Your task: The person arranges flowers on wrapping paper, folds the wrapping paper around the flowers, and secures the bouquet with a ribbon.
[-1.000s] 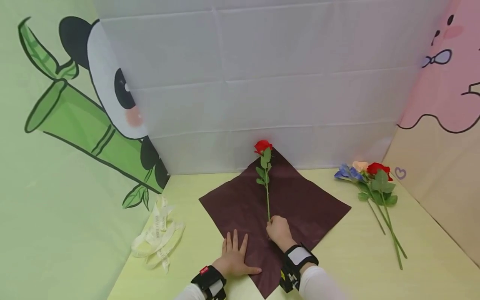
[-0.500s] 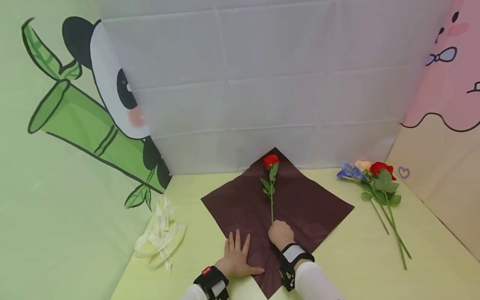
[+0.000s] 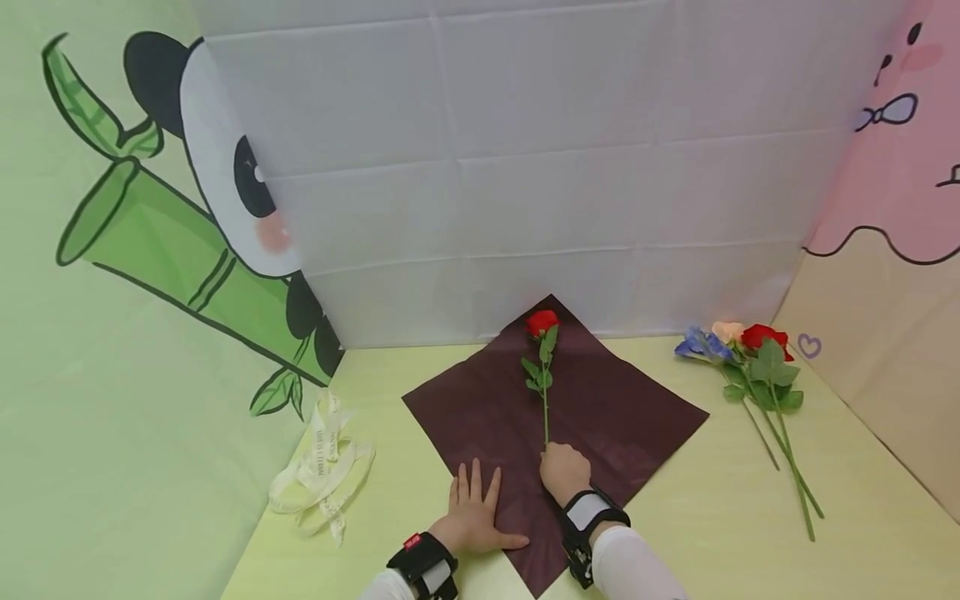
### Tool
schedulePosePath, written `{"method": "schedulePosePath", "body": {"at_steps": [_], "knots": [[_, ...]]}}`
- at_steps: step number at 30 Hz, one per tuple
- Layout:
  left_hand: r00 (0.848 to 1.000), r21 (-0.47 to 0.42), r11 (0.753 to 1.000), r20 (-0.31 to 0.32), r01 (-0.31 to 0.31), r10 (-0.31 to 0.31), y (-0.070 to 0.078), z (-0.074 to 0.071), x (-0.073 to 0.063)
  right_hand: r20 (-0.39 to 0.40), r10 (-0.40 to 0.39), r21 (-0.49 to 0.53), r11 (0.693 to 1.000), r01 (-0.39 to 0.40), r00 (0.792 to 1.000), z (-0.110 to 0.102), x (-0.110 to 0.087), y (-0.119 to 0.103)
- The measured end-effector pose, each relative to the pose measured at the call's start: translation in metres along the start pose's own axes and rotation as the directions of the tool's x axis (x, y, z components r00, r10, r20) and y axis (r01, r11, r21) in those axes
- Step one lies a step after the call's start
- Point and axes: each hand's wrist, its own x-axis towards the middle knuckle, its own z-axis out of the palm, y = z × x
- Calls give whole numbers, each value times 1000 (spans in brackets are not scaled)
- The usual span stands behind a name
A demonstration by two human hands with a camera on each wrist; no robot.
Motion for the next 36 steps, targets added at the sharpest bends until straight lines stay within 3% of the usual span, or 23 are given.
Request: {"method": "schedulePosePath", "body": {"at_steps": [26, 31, 36], "knots": [[999, -21, 1000, 38, 7, -6, -1, 1, 5, 33, 2, 80, 997, -5, 999, -8, -2, 12], [999, -32, 999, 36, 1, 0, -1, 0, 4, -7, 41, 99, 994, -40, 999, -23, 1, 50], [1000, -21, 1000, 9, 6, -6, -2, 2, 4, -137, 62, 18, 998, -60, 989, -50, -4, 111]]}}
